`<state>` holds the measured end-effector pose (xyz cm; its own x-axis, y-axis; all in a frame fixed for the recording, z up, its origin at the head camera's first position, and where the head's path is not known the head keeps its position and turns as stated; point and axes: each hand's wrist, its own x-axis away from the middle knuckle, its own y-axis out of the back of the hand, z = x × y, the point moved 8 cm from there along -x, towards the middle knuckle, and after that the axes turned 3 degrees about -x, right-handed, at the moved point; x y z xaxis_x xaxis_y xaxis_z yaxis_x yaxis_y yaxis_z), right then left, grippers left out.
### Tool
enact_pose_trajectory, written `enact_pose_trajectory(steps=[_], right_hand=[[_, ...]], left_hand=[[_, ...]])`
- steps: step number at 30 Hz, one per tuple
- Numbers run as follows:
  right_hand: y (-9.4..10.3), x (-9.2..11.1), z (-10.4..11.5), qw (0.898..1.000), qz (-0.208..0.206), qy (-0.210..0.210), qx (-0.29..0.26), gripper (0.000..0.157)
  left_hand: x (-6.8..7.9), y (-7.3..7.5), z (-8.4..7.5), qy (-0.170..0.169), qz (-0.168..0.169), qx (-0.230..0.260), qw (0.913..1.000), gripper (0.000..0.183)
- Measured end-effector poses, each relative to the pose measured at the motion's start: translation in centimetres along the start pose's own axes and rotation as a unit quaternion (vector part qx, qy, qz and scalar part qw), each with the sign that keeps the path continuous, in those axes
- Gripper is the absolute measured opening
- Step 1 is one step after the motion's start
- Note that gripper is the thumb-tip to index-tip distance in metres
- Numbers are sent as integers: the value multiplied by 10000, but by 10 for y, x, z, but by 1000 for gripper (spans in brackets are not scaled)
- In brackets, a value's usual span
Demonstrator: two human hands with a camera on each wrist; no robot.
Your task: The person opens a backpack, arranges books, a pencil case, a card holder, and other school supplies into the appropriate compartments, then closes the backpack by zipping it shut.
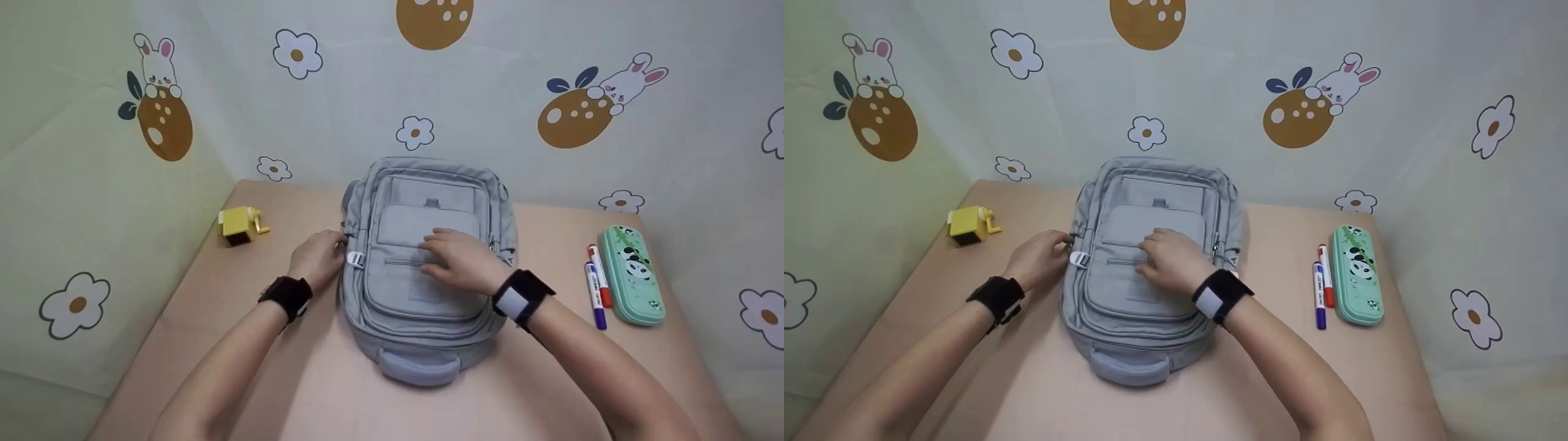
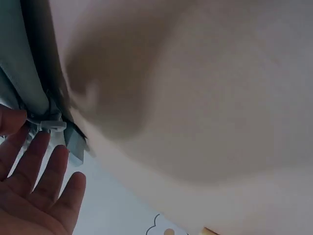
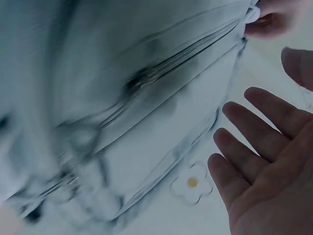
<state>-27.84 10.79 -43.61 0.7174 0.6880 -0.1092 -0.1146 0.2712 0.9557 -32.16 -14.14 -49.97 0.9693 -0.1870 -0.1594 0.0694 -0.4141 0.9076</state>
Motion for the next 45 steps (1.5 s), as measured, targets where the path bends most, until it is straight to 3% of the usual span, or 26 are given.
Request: enact_pose_trajectory(steps=[6,16,22,31,45], right_hand=[[-34,-44,25,9964,847,-10,-18,67],[-62,-74,40,9926,1212,-40,5,85],[-66,-81,42,9926,1211,-15,94,86],[-75,-85,39,9901,1299,-91,530,79],[-79,-85,40,9881,1340,-97,747,81]], left_hand=[[-2,-8,5,143,-27,224,9996,18],[-3,-12,8,-1,116,246,9996,12],[-2,-9,6,-301,164,185,9992,14],[4,-1,10,-470,32,267,9985,12],[31,15,4,-566,278,-209,9978,10]])
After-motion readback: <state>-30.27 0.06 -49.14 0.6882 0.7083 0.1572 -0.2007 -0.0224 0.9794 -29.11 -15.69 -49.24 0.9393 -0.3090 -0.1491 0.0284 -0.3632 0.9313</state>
